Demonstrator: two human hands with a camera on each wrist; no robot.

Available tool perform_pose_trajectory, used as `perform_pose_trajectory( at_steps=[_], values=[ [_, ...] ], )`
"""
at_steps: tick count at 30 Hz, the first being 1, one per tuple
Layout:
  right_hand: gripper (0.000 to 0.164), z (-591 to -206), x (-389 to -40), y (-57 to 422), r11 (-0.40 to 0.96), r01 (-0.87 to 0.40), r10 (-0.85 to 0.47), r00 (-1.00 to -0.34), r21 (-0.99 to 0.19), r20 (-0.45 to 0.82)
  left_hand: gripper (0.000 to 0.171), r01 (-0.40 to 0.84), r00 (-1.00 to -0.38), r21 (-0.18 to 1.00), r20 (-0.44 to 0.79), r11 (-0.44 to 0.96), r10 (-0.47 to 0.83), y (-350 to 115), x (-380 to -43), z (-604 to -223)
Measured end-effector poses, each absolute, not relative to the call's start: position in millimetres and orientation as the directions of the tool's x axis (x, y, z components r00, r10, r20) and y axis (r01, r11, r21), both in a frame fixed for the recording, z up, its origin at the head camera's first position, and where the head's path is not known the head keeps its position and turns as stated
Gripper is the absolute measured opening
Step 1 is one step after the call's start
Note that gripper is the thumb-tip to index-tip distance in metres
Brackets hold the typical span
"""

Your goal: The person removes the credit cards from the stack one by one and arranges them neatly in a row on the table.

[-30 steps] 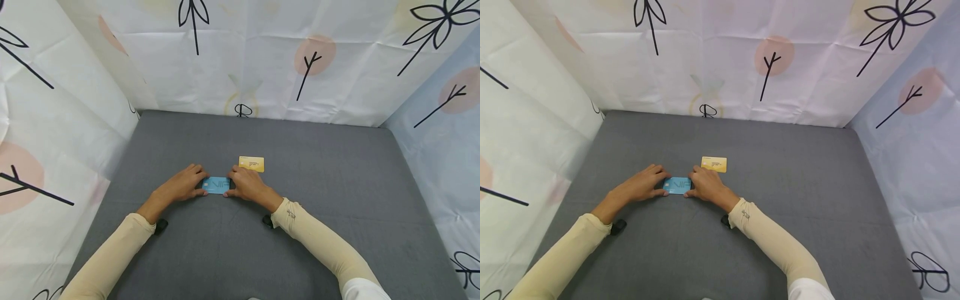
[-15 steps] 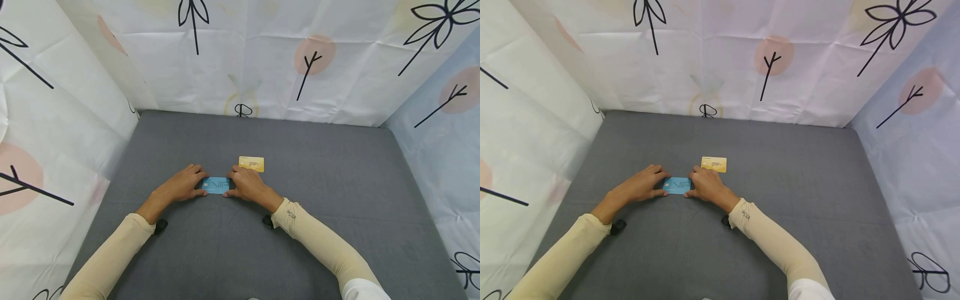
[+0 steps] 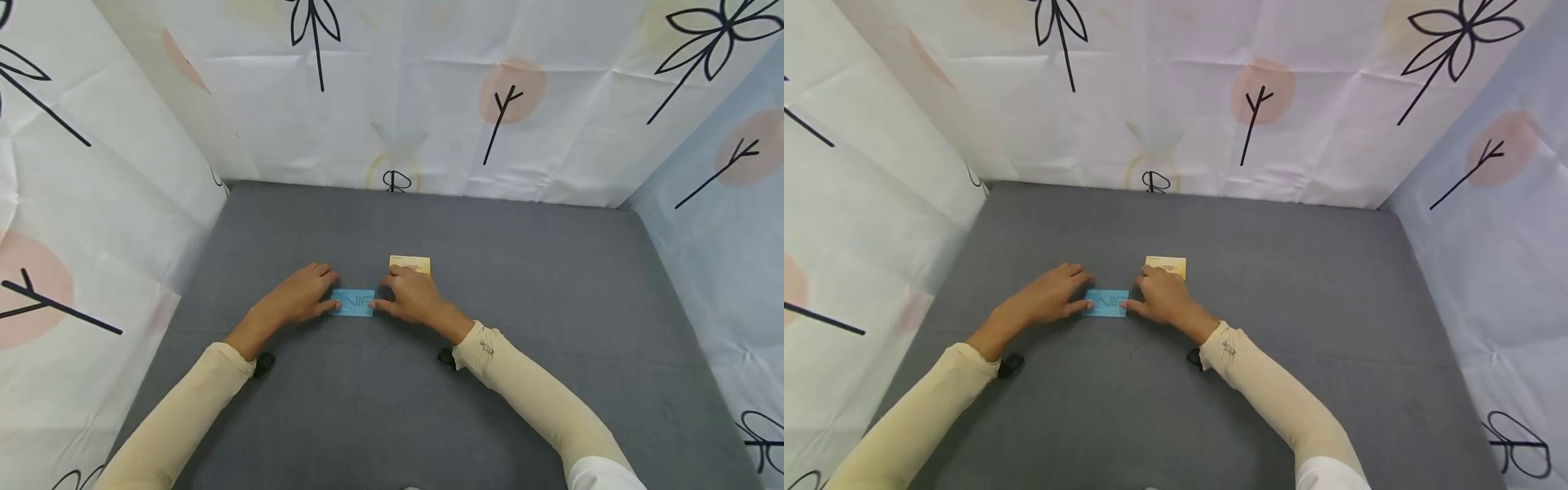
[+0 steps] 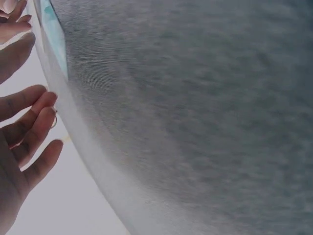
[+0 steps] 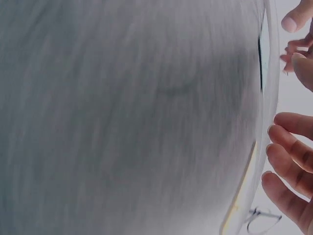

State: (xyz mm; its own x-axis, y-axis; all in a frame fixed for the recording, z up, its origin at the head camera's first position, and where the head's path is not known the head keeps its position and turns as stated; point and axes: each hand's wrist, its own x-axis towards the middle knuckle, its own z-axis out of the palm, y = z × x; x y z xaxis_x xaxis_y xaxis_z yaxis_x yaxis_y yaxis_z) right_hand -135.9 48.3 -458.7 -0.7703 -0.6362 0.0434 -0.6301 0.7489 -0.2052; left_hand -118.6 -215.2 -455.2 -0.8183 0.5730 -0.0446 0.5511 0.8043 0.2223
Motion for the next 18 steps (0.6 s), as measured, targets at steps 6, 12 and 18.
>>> perform_pose_trajectory(
  at_steps=[6, 12, 18],
  values=[
    [0.055, -454.0, -149.3, 80.3, 0.808, -0.557, -0.557, -0.828, -0.194, 0.061, 0.053, 0.561, -0.820, 0.187, -0.010, 0.807, 0.572, -202.8, -131.7, -449.8],
    [0.051, -452.0, -161.2, 108.7, 0.816, -0.550, -0.531, -0.835, -0.175, 0.146, 0.052, 0.584, -0.806, 0.163, 0.002, 0.795, 0.592, -181.5, -150.3, -447.1],
    [0.052, -454.3, -169.1, 123.9, 0.813, -0.558, -0.536, -0.829, -0.167, 0.161, 0.053, 0.603, -0.786, 0.183, -0.031, 0.777, 0.617, -160.9, -166.6, -447.3]
  ],
)
